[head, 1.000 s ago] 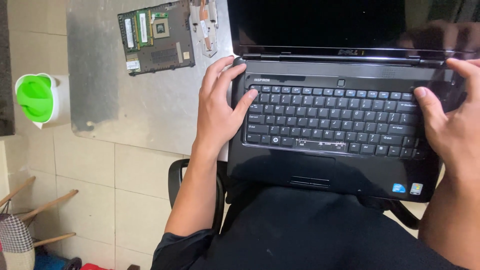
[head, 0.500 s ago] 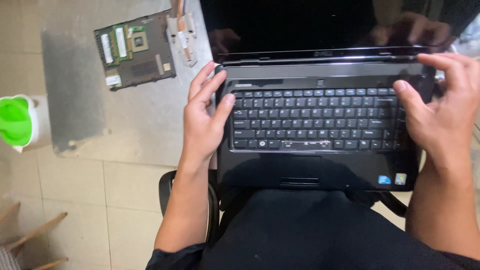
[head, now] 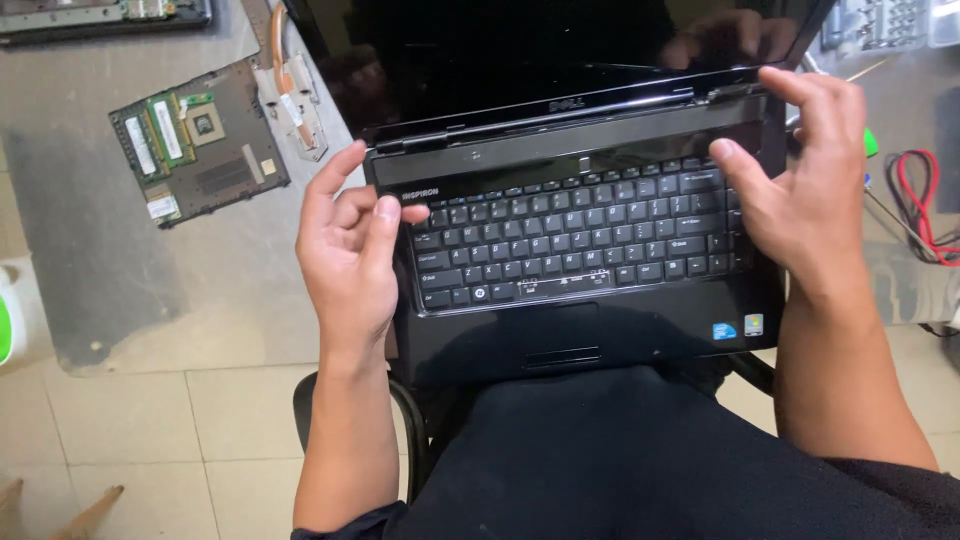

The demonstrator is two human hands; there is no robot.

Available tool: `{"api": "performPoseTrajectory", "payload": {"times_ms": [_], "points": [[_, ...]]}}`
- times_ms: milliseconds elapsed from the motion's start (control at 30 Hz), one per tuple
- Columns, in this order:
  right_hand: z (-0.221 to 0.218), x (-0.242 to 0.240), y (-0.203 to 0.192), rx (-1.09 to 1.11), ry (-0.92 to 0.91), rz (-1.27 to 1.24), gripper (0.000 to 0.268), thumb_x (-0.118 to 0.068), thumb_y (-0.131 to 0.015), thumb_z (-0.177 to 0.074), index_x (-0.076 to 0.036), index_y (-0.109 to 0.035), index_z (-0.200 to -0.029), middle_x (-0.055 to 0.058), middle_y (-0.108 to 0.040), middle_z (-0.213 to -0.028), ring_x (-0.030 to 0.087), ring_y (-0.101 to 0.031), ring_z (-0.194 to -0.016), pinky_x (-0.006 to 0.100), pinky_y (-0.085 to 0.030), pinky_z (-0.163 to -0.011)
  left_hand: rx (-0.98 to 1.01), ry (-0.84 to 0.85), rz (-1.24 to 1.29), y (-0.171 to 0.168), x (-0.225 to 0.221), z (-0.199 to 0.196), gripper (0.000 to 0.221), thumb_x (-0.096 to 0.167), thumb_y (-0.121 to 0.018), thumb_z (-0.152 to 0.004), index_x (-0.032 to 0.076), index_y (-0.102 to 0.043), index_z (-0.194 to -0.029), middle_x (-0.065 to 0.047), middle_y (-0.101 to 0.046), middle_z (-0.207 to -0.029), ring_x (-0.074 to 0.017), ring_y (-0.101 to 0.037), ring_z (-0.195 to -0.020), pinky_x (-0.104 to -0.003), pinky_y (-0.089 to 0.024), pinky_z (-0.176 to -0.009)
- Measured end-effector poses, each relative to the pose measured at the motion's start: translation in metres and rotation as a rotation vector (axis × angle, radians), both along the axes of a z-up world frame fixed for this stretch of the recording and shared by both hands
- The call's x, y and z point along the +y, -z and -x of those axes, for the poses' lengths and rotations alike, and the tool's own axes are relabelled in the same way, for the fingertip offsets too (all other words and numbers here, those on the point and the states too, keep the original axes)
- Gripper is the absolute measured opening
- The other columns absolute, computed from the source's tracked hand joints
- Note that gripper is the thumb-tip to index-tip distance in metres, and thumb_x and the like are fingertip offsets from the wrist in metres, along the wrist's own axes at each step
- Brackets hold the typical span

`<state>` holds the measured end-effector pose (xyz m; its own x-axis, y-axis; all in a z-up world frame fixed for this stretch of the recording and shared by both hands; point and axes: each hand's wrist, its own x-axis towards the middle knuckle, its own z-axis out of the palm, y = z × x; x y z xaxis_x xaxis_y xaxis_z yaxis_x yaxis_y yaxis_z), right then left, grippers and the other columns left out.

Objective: Assembling a laptop by connecting internal ribbon cables, installing the keyboard, and snapping the top bezel into place.

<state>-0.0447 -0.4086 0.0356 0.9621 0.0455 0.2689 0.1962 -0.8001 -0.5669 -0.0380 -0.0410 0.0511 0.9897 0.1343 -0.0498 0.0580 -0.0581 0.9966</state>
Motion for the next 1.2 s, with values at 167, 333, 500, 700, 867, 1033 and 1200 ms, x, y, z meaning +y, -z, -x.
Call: {"api": "performPoseTrajectory", "payload": {"times_ms": [167,333,500,700,867,1033,1200], "points": [[0.001,-0.008,0.010,-0.008,-0.038,0.002,0.042,-0.001,-0.082,-0.106,0.014,-0.064,-0.142,0.030,-0.046,-0.137,0.045,-0.049,-0.133,0.053,-0.039,-0.116,-0.030,0.044,0.011,0.007,0.009,-0.005,0.034,0.005,-0.060,-0.105,0.008,-0.056,-0.138,0.001,-0.050,-0.083,-0.0228,-0.078,-0.087,-0.027,-0.058,-0.092],[0.006,-0.014,0.019,-0.048,-0.014,-0.040,0.024,0.010,-0.075,-0.117,0.011,-0.065,-0.139,0.028,-0.057,-0.142,0.043,-0.054,-0.139,0.050,-0.042,-0.101,-0.140,0.100,-0.089,0.001,0.019,-0.006,0.026,0.004,-0.059,-0.101,0.011,-0.057,-0.126,-0.007,-0.072,-0.095,-0.0174,-0.072,-0.093,-0.028,-0.055,-0.092],[0.004,-0.037,0.053,0.004,-0.010,-0.186,0.013,0.016,-0.059,-0.130,0.009,-0.057,-0.141,0.026,-0.055,-0.143,0.036,-0.053,-0.122,0.043,-0.040,-0.105,-0.164,0.084,-0.303,0.004,0.023,-0.014,0.020,0.001,-0.062,-0.100,0.011,-0.060,-0.117,-0.004,-0.066,-0.116,-0.0185,-0.067,-0.105,-0.030,-0.054,-0.100],[-0.004,-0.059,0.081,0.096,0.067,-0.243,0.012,-0.004,-0.051,-0.136,0.003,-0.054,-0.146,0.016,-0.054,-0.132,0.026,-0.050,-0.113,0.039,-0.039,-0.103,-0.243,0.046,-0.417,0.022,0.023,-0.025,0.019,0.005,-0.066,-0.099,0.011,-0.069,-0.116,-0.005,-0.069,-0.109,-0.0183,-0.068,-0.099,-0.031,-0.056,-0.095],[-0.008,-0.070,0.090,0.082,0.054,-0.195,0.015,-0.004,-0.052,-0.136,0.006,-0.054,-0.148,0.017,-0.051,-0.129,0.026,-0.047,-0.112,0.041,-0.038,-0.103,-0.275,0.046,-0.458,0.030,0.024,-0.031,0.022,0.004,-0.071,-0.096,0.012,-0.073,-0.117,-0.004,-0.055,-0.109,-0.0186,-0.060,-0.104,-0.030,-0.054,-0.097],[-0.006,-0.063,0.085,0.067,0.003,-0.174,0.014,0.003,-0.059,-0.134,0.010,-0.059,-0.146,0.022,-0.054,-0.144,0.033,-0.049,-0.122,0.041,-0.042,-0.097,-0.284,0.073,-0.564,0.037,0.029,-0.029,0.024,0.011,-0.073,-0.099,0.016,-0.072,-0.122,-0.002,-0.052,-0.108,-0.0205,-0.056,-0.108,-0.034,-0.047,-0.103],[-0.007,-0.056,0.074,0.064,-0.037,-0.181,0.017,0.013,-0.064,-0.130,0.012,-0.060,-0.147,0.025,-0.051,-0.144,0.026,-0.048,-0.110,0.031,-0.038,-0.083,-0.285,0.079,-0.635,0.042,0.031,-0.027,0.024,0.014,-0.072,-0.100,0.020,-0.071,-0.124,-0.001,-0.051,-0.112,-0.0205,-0.057,-0.111,-0.040,-0.045,-0.102]]}}
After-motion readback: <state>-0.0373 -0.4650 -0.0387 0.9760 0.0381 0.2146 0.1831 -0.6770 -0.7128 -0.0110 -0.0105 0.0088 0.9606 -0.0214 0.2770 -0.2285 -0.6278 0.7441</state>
